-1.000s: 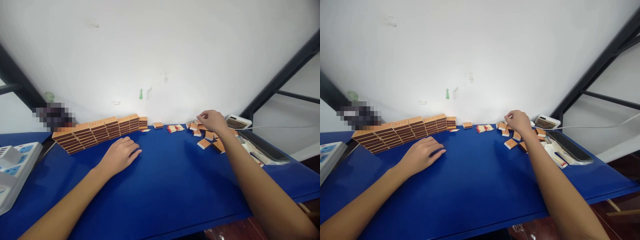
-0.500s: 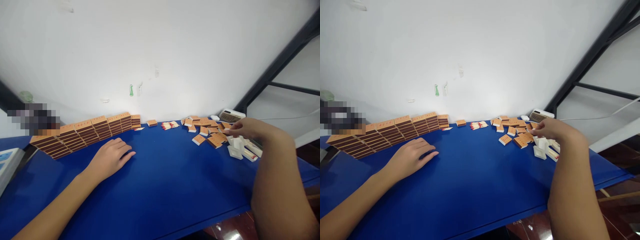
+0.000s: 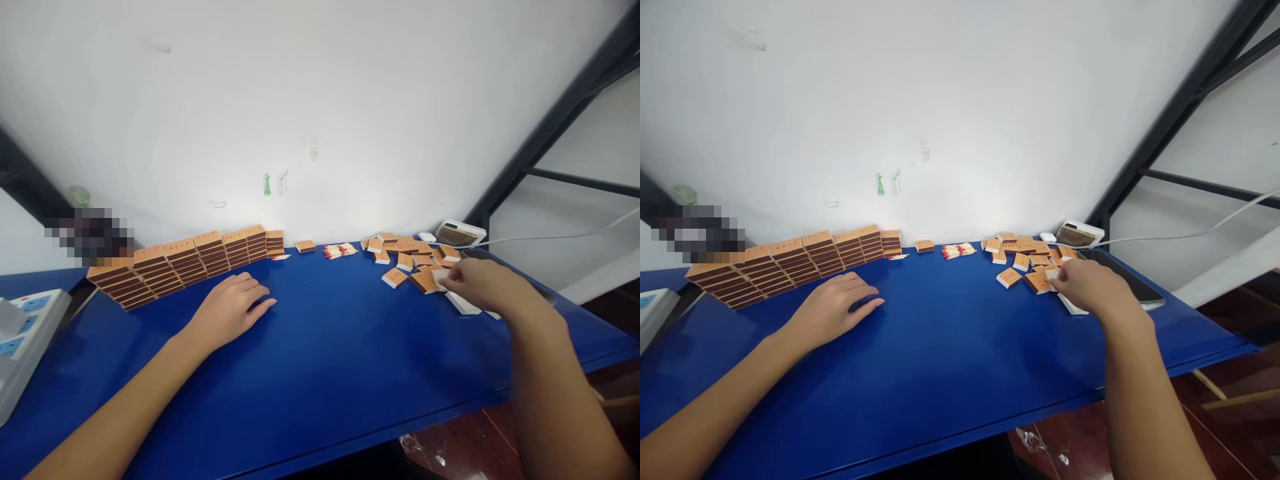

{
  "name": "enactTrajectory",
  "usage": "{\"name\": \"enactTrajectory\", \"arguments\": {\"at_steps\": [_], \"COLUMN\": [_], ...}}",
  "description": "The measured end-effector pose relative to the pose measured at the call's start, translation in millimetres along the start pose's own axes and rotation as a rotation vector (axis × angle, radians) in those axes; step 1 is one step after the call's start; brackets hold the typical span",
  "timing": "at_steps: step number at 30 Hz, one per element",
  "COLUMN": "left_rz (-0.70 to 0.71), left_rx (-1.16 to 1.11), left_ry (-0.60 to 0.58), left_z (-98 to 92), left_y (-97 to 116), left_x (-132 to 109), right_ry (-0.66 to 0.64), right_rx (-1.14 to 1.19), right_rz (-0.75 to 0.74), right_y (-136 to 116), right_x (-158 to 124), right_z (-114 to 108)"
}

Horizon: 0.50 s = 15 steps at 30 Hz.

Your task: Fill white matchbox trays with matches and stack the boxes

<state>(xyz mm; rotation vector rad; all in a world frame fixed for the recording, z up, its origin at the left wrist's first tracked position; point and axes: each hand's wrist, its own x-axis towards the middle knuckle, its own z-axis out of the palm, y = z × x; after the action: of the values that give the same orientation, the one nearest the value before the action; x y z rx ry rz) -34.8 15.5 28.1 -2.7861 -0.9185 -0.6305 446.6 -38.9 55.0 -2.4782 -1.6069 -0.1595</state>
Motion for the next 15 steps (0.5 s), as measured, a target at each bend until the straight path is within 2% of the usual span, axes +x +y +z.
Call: {"name": "enactTrajectory", "arguments": {"at_steps": [1, 4, 6, 8, 12, 15], "left_rz": [-0.002, -0.005, -0.01, -0.024, -0.06, -0.088], "left_rx": [-0.002, -0.011, -0.021, -0.036, -0.058, -0.064], "left_ry": [-0.004, -0.026, -0.024, -0.005, 0.006, -0.025], "left_z": [0.3, 2.9, 4.7, 5.6, 5.3, 4.7], "left_y": [0, 1, 2, 3, 5, 2], "left_x": [0, -1, -1, -2, -4, -5], "right_ry": [-0.086, -0.146, -0.17, -0.215, -0.265, -0.353], "right_rx": [0.01, 0.029, 0.033, 0.168, 0.316, 0.401], "right_rz": [-0.113, -0.413, -0.587, -0.81, -1.112, -1.221], "right_y": [-20, -87, -131, -169, -218, -237], "right_x": [-8, -34, -47, -55, -59, -47], "right_z": [-6, -17, -15, -8, 11, 21]}}
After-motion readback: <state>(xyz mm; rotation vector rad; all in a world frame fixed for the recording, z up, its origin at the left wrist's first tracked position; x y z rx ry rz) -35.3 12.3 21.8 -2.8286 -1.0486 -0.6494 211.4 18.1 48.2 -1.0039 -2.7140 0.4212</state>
